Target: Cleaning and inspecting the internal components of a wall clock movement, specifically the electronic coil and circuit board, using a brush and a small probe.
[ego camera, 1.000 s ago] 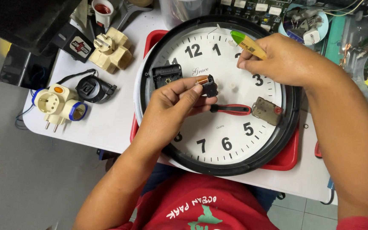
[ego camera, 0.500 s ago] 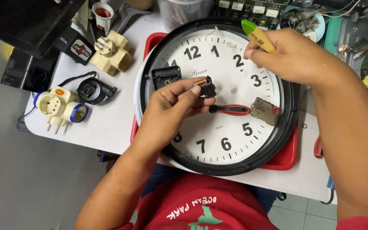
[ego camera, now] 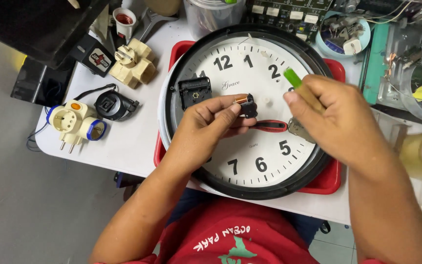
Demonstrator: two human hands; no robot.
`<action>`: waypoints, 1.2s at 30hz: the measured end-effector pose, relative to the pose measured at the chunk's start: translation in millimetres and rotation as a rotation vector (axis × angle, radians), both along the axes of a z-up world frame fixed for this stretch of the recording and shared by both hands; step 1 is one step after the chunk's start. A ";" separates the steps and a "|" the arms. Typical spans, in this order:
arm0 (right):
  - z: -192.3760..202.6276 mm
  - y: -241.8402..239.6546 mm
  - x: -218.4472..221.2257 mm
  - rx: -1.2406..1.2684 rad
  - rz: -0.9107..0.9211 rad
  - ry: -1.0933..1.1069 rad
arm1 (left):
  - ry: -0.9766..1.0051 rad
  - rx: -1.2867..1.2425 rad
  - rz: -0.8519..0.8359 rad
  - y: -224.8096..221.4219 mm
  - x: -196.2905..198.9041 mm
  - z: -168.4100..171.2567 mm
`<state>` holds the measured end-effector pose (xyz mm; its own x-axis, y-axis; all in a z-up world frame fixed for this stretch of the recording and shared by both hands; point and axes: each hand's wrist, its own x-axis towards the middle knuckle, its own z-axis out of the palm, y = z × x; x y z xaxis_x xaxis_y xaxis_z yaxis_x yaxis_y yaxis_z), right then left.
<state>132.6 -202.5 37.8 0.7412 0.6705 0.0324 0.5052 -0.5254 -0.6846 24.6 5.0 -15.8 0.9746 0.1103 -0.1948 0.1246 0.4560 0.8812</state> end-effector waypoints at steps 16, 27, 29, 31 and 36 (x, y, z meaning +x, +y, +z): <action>-2.7 11.8 -49.4 0.145 -0.169 0.153 | -0.067 0.124 -0.085 -22.0 -17.5 4.5; -3.3 8.1 -50.6 0.151 -0.139 0.155 | -0.052 0.012 -0.107 -23.7 -16.2 -4.8; -9.4 4.0 -51.3 0.174 -0.084 0.122 | -0.032 0.015 -0.107 -22.5 -16.2 -2.2; -14.2 0.4 -51.1 0.198 -0.029 0.089 | -0.011 0.017 -0.108 -21.5 -16.6 1.3; -20.2 -6.1 -50.1 0.160 0.027 0.037 | -0.042 0.052 -0.136 -21.2 -17.5 7.5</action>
<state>82.5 -208.6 17.6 0.7254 0.6789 0.1131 0.4904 -0.3945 -0.7771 7.1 -16.2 -8.3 0.9884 -0.0143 -0.1509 0.1444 0.3914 0.9088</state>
